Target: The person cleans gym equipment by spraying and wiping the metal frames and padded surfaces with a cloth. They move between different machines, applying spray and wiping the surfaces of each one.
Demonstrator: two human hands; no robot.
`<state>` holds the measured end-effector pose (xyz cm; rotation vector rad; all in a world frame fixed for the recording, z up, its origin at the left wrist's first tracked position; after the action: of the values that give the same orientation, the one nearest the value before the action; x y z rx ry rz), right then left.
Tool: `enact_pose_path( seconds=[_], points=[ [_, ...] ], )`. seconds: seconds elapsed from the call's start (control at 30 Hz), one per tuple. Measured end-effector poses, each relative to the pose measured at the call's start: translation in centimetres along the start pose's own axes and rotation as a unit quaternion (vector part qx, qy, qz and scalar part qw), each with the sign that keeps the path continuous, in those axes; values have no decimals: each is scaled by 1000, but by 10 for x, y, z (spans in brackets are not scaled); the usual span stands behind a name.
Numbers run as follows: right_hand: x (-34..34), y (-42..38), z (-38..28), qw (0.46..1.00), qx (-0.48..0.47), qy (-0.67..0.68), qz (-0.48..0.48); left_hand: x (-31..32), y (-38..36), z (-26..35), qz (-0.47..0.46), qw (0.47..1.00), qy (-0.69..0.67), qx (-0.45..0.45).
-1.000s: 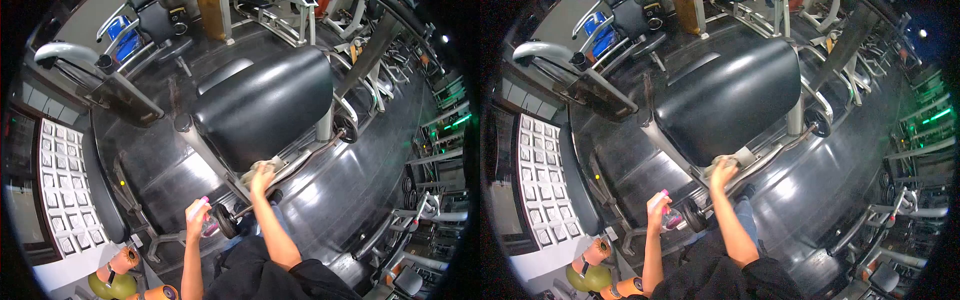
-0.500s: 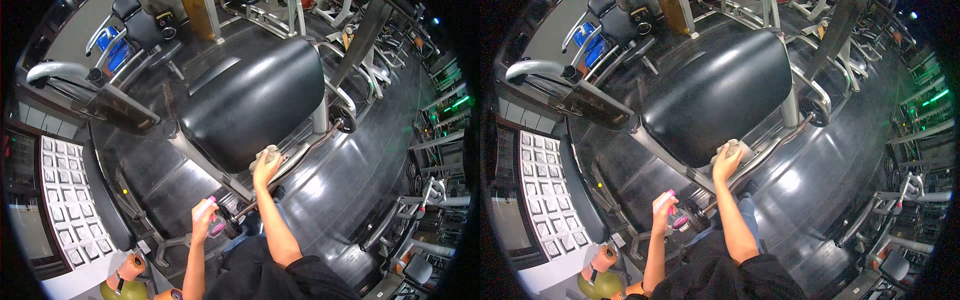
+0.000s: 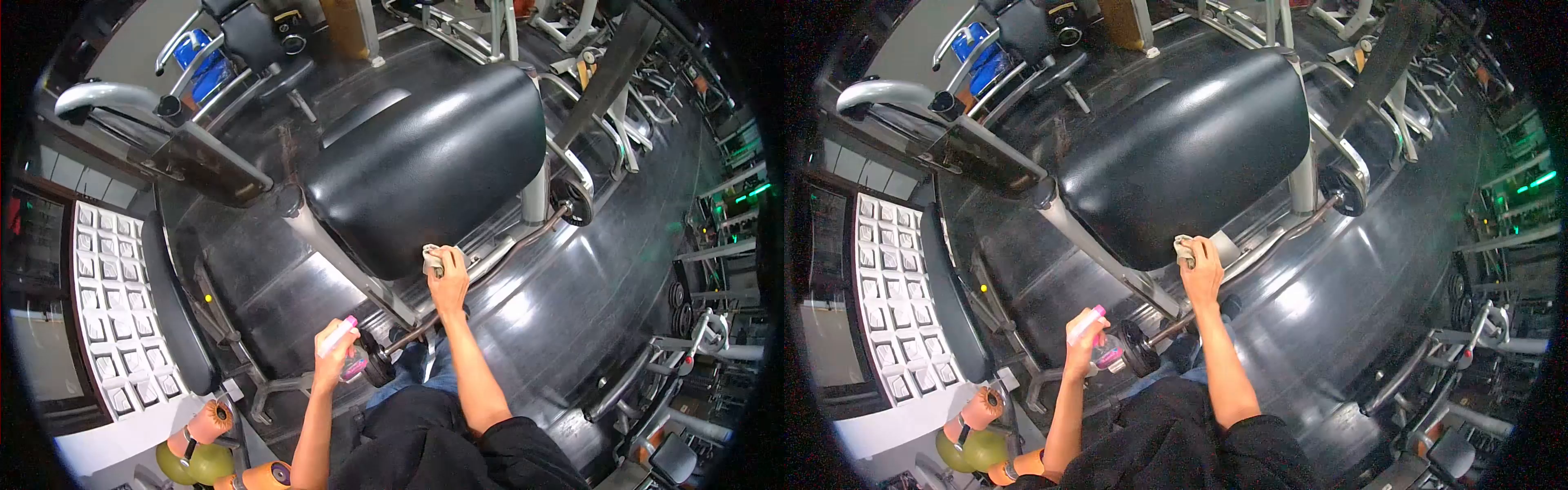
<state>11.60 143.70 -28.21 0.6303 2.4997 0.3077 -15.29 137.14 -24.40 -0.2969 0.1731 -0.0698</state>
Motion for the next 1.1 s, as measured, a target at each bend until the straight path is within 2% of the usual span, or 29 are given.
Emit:
enact_pose_path(
  seconds=[0.1, 0.17, 0.23, 0.3, 0.43, 0.5, 0.57, 0.63, 0.7, 0.73, 0.77, 0.83, 0.93, 0.97, 1.1],
  points=[
    [4, -8, 3, 981, 121, 97, 112, 1, -8, -8, 7, 999, 12, -37],
    [10, -8, 6, 963, 147, 122, 190, 1, -14, -9, 16, 999, 18, -49],
    [5, 0, -4, 959, 125, 131, 217, -2, -19, -7, 26, 998, 18, -55],
    [7, 3, 0, 960, 164, 130, 187, -3, -24, -5, 32, 998, 5, -53],
    [17, -4, -7, 968, 128, 111, 184, -6, -26, -14, 34, 998, -2, -47],
    [22, -7, -29, 988, 23, 91, 126, -5, -23, -17, 34, 998, -2, -46],
    [29, -10, -37, 993, -4, 106, 45, -5, -21, -15, 32, 998, 0, -46],
    [20, -5, -29, 994, -25, 97, 34, -3, -16, -8, 22, 999, -1, -40],
    [17, 2, -33, 987, -145, 25, -69, -3, -12, -8, 18, 999, 3, -36],
    [8, 12, -28, 984, -158, -3, -86, -3, -10, -7, 17, 999, 5, -34],
    [-7, 26, -19, 989, -144, -8, -33, -3, -8, -5, 19, 999, 4, -31],
    [-29, 50, 5, 998, -46, 7, 51, -3, -8, -2, 24, 999, 9, -28],
    [-23, 57, 5, 996, -17, 15, 91, -5, -9, -9, 22, 999, 11, -27],
    [-16, 49, 6, 995, 20, 34, 95, -3, -10, -10, 23, 999, 10, -25],
    [20, 7, -27, 996, -36, 69, 38, 5, -11, -14, 33, 998, -26, -39]
  ],
)
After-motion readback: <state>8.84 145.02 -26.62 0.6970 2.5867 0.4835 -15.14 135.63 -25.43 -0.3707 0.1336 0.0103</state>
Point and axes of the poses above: each hand's wrist, its own y-axis towards the middle knuckle, its own x-axis out of the palm, z = x × y, the point moved 8 cm from there along y, towards the middle knuckle, and after that the axes turned 9 degrees about y, right-handed, at the moved point
